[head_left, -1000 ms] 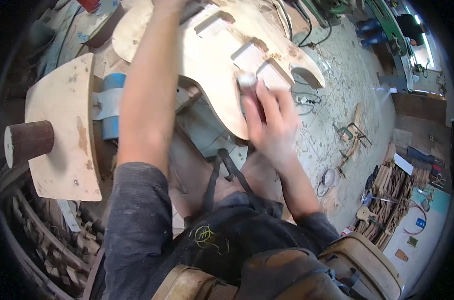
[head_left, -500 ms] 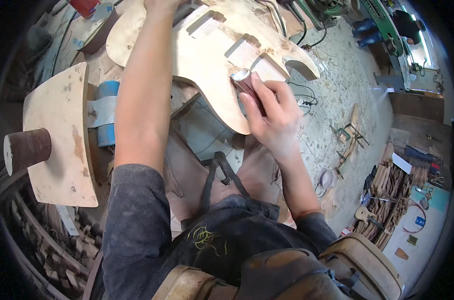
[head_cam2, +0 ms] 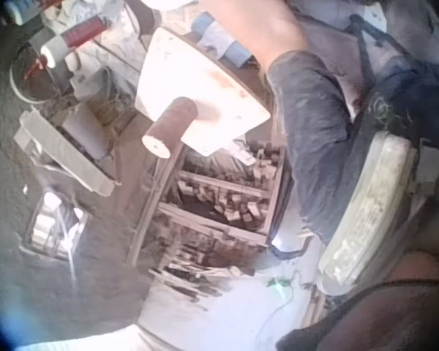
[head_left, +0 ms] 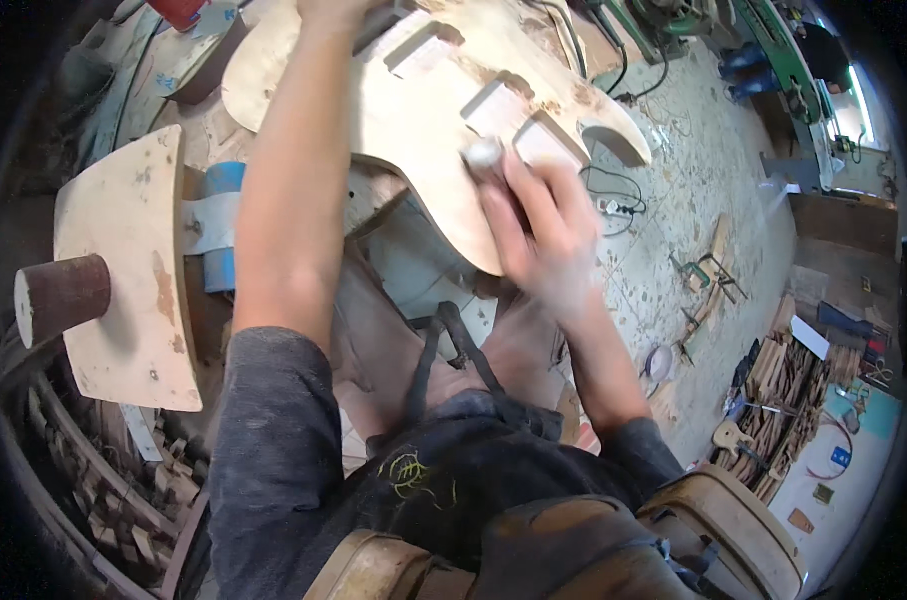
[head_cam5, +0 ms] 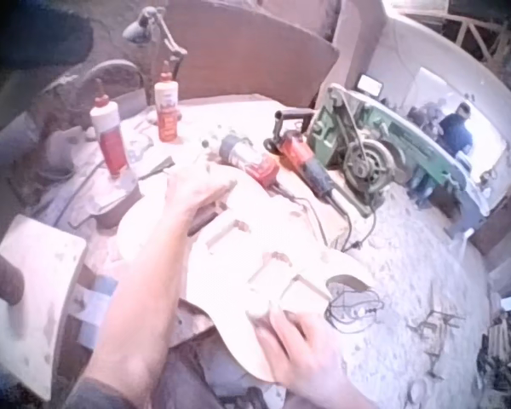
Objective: The person sands the surface of a wooden guitar body using a power sander and then continues the sanding by hand using a small block with sandpaper, focusing on the curved edges and cutouts.
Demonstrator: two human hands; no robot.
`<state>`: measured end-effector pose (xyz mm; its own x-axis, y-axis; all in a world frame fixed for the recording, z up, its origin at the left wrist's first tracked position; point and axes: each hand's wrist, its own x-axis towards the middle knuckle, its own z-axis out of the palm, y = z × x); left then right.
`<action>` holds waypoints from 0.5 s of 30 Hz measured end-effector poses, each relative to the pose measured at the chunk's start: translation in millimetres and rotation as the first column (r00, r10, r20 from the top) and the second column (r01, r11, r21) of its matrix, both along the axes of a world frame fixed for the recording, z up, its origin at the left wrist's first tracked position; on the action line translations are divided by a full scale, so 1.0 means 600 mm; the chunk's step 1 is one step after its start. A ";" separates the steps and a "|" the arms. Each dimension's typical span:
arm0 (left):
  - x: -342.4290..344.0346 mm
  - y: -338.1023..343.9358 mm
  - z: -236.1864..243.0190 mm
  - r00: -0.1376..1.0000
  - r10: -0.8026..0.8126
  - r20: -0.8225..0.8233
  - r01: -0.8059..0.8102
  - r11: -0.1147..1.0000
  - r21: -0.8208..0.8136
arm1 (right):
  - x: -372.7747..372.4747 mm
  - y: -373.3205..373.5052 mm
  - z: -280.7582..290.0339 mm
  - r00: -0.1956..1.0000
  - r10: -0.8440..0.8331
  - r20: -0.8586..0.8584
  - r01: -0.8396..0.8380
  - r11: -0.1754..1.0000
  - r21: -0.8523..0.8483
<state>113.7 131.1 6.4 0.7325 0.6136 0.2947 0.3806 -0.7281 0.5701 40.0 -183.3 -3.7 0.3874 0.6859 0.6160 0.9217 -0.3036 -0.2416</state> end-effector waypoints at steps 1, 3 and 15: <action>-0.002 -0.004 -0.004 1.000 -0.005 -0.003 0.005 1.000 0.000 | -0.014 -0.010 0.003 0.996 -0.026 -0.090 0.027 1.000 0.001; -0.005 0.005 -0.003 1.000 -0.001 0.005 0.001 1.000 -0.003 | -0.001 0.004 0.003 0.993 -0.014 -0.113 0.015 1.000 0.005; 0.000 -0.005 0.001 1.000 -0.017 0.000 0.017 1.000 -0.009 | 0.010 0.018 0.015 0.999 0.029 0.033 -0.028 0.999 -0.020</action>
